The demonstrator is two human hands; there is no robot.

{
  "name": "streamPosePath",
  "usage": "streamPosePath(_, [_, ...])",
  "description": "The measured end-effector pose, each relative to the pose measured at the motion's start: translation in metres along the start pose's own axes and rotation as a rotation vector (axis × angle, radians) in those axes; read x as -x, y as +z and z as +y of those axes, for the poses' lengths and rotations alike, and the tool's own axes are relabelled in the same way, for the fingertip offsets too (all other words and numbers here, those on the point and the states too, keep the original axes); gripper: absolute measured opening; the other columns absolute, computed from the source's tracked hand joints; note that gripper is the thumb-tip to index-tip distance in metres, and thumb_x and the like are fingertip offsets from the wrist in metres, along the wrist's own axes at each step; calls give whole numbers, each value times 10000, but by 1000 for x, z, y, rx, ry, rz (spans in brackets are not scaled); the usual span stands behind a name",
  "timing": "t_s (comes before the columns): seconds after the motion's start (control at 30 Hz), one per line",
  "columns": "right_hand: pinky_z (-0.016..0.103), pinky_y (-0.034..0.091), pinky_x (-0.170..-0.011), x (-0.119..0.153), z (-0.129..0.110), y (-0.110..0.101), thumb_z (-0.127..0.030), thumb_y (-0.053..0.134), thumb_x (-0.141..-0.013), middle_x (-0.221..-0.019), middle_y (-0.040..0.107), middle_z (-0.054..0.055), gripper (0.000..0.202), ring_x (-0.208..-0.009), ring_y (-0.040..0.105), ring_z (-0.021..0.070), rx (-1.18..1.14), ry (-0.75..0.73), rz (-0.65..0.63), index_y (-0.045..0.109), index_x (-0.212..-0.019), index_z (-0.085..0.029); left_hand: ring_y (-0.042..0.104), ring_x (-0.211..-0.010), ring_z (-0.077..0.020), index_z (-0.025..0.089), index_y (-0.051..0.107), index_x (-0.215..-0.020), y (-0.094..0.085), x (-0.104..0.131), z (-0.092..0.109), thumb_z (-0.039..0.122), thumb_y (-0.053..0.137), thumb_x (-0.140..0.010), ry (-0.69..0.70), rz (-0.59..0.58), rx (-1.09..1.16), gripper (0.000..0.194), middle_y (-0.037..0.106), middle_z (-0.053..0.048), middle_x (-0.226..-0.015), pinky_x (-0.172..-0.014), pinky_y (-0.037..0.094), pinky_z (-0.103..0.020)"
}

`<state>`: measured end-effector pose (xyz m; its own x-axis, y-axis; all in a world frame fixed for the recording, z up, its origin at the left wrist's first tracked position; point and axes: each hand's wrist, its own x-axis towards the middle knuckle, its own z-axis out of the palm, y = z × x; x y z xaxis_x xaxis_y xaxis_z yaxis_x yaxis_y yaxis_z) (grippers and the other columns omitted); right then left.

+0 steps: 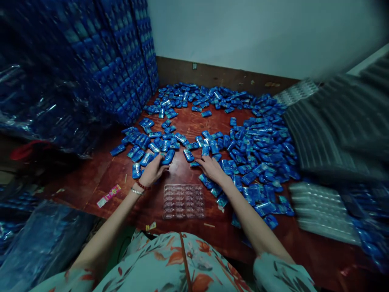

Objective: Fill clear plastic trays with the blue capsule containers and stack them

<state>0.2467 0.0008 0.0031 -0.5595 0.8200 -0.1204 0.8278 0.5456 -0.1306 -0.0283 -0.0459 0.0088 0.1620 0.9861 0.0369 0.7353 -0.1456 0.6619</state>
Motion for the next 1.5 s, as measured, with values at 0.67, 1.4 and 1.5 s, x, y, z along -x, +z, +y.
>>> streamPosePath(0.67, [314,498,-757,86,-71,23,-189,374,-928,-944,583,69,291,-852,594,192,-392,89,183,532,-1171,-216,570,-1047,-203,166,538,-1207,44,59,12,345,478,-882,-175,41,340,376,607,-84,-1134,-930,456,-341])
streamPosePath(1.4, [297,408,-776,85,-77,22,-100,407,-889,-934,546,70,358,-856,518,194,-80,99,64,499,-1224,-187,613,-820,-231,96,529,-1062,20,44,48,28,377,-854,181,-418,-692,266,609,-127,-906,-692,478,-326])
streamPosePath(1.5, [312,388,-795,82,-82,12,-59,400,-864,-978,555,86,426,-901,514,210,-1,69,-8,469,-1263,-191,612,-785,-248,72,542,-959,25,42,63,23,341,-854,222,-431,-754,232,599,-152,-847,-644,464,-328])
